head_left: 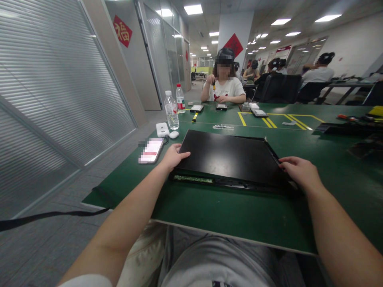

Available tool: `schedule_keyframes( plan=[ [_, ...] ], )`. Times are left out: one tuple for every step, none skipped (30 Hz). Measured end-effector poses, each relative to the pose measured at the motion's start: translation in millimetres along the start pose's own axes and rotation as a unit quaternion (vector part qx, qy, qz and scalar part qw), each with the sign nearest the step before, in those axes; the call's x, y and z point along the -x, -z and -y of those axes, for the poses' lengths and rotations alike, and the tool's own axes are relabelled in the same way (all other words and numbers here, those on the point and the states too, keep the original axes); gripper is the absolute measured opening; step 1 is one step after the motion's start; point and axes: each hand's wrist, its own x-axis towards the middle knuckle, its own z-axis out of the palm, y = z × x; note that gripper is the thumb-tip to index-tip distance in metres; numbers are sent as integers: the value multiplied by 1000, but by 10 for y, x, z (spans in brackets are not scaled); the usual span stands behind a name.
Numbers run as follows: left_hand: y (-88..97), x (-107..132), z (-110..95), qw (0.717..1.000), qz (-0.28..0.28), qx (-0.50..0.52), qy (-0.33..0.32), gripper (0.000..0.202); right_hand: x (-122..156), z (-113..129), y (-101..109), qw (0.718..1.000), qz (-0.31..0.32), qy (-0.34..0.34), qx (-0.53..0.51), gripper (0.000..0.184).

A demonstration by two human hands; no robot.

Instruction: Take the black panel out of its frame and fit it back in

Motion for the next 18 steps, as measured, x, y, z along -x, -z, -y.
schedule_keyframes(
  plan=[
    [-2,1,-2,1000,1,0,2,65,11,22,16,1000,7,-14,-8,34],
    [-5,3,-5,1000,0,-2,3,65,22,47,33,999,13,-34,-19,33],
    [-8,5,-12,1000,-2,-3,5,65,32,72,49,998,17,-50,-28,32],
    [-12,8,-20,1000,-4,-3,7,64,42,94,64,998,17,-56,-31,31],
    [-15,11,-30,1000,-6,-1,9,64,49,112,74,998,18,-60,-32,30],
    [-17,13,-41,1000,-6,2,13,62,54,124,81,997,20,-63,-32,29],
    [-17,14,-53,1000,-5,7,16,60,56,130,83,997,22,-64,-33,29],
    [-16,14,-64,1000,-4,12,19,58,55,130,80,997,21,-63,-34,29],
    [-14,13,-75,1000,-1,18,23,54,53,124,74,997,16,-61,-35,28],
    [-10,11,-84,999,2,23,28,50,50,115,66,998,9,-56,-37,27],
    [-6,8,-91,999,5,28,32,47,46,105,58,998,2,-49,-39,27],
    [-2,5,-97,999,8,33,36,45,43,96,50,998,-4,-44,-42,26],
    [2,2,-100,999,12,37,38,43,42,89,45,998,-7,-41,-45,25],
    [5,0,-100,998,17,40,39,42,43,85,42,998,-7,-41,-46,24],
    [6,-3,-99,998,21,44,38,40,46,86,41,998,-6,-43,-47,24],
    [5,-4,-95,998,25,47,35,39,50,89,42,998,-6,-44,-46,25],
    [4,-6,-90,998,28,51,33,38,56,94,44,998,-6,-45,-45,25],
    [1,-8,-84,998,29,54,31,38,62,101,47,998,-7,-45,-44,26]
  ],
)
